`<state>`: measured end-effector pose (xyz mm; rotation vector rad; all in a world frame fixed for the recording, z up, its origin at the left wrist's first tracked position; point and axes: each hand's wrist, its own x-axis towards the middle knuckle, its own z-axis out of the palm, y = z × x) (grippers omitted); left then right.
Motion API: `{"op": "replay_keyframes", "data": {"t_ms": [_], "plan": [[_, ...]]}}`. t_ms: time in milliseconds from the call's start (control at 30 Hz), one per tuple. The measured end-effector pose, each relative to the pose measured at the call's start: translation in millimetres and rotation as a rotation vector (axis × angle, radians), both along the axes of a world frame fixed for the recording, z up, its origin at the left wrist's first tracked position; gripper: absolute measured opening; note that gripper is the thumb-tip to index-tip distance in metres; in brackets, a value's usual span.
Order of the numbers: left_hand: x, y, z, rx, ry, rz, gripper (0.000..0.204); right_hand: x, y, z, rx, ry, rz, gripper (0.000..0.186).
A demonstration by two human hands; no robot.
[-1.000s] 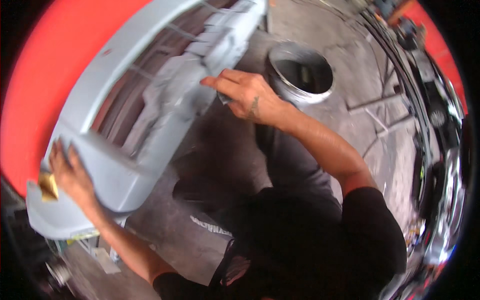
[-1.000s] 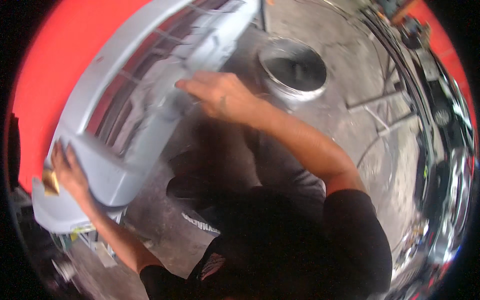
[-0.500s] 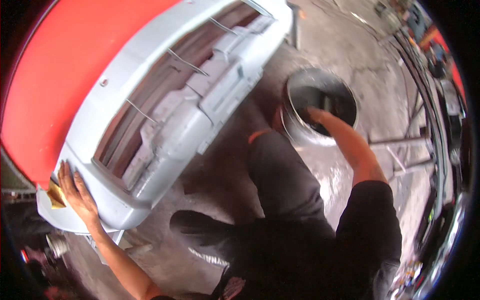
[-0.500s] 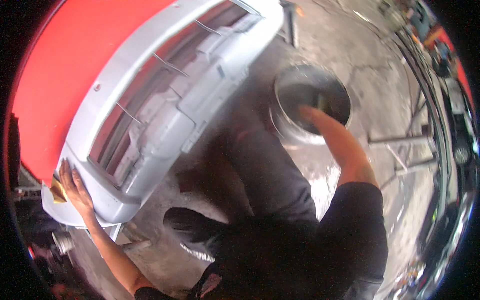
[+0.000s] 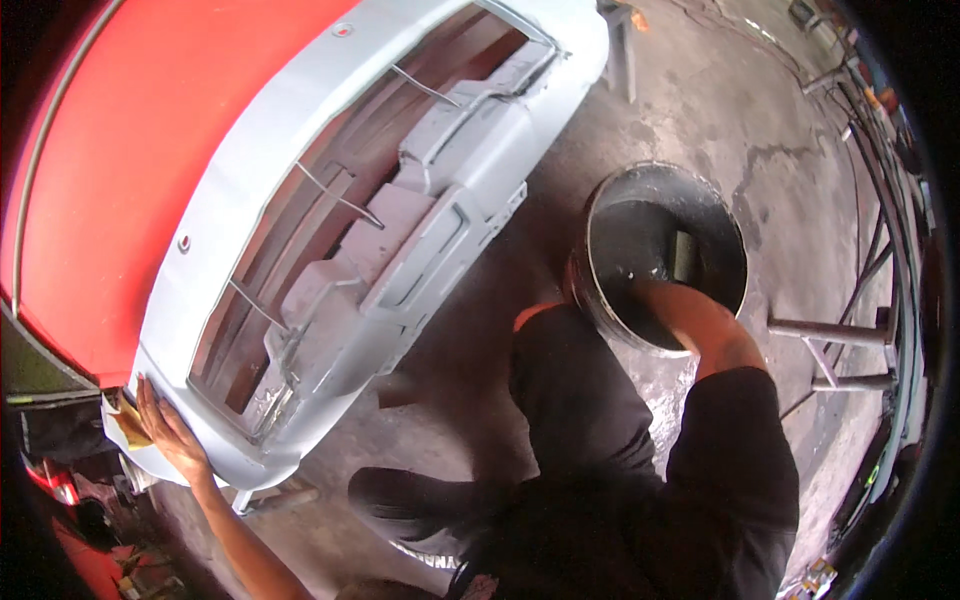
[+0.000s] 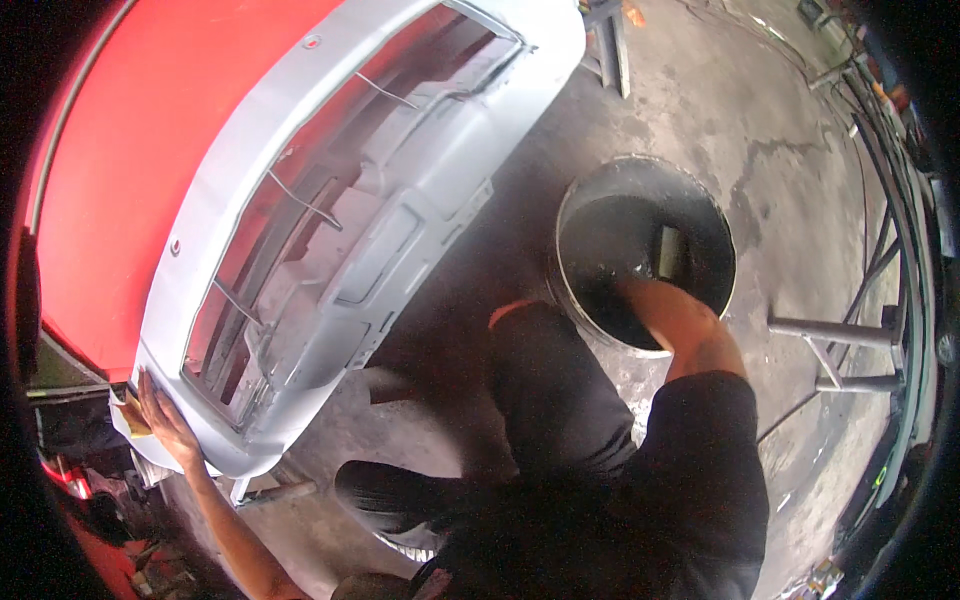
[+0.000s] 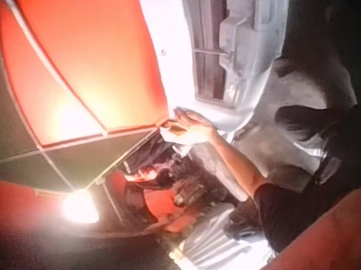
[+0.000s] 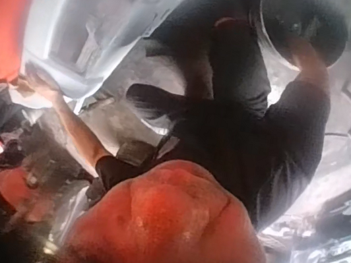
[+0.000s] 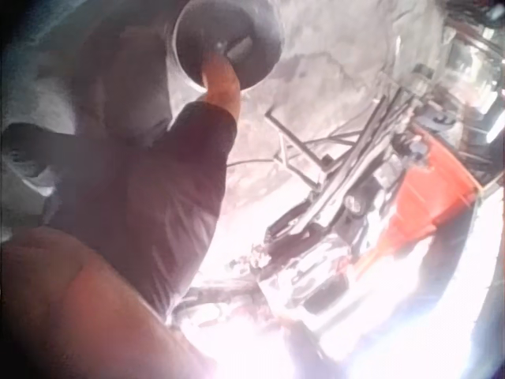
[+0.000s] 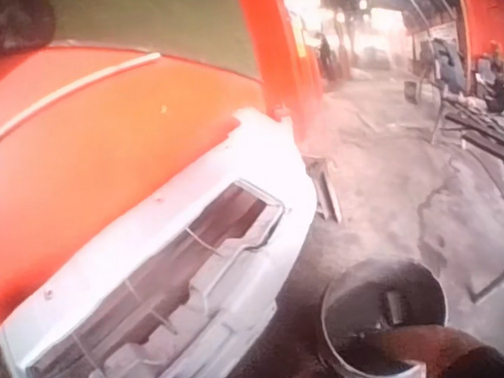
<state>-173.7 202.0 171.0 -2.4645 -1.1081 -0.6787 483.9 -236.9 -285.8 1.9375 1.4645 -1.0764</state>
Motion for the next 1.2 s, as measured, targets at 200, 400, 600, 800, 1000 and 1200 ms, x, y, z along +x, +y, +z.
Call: {"op": "replay_keyframes", "data": {"t_ms": [200,400,600,800,1000,1200], "plan": [[-2,3,-8,0.006,-0.020,-0.048,0.047,-10,-3,-2,0.006,0.000,0.006,0.031],[-6,10,-10,-0.004,-0.045,-0.072,0.048,-14,6,0,0.016,0.024,0.007,0.032],[-5,8,-11,0.012,-0.026,-0.046,0.047,16,14,25,0.023,0.005,-0.007,0.033],[-4,0,-8,0.023,-0.043,-0.010,0.044,2,11,23,0.019,-0.025,0.035,0.034],[1,17,-14,0.028,-0.068,-0.078,0.044,-1,3,24,0.069,-0.086,0.043,0.034],[-24,15,-14,0.025,-0.065,-0.128,0.046,18,11,134,0.499,-0.078,-0.443,0.037]]}}
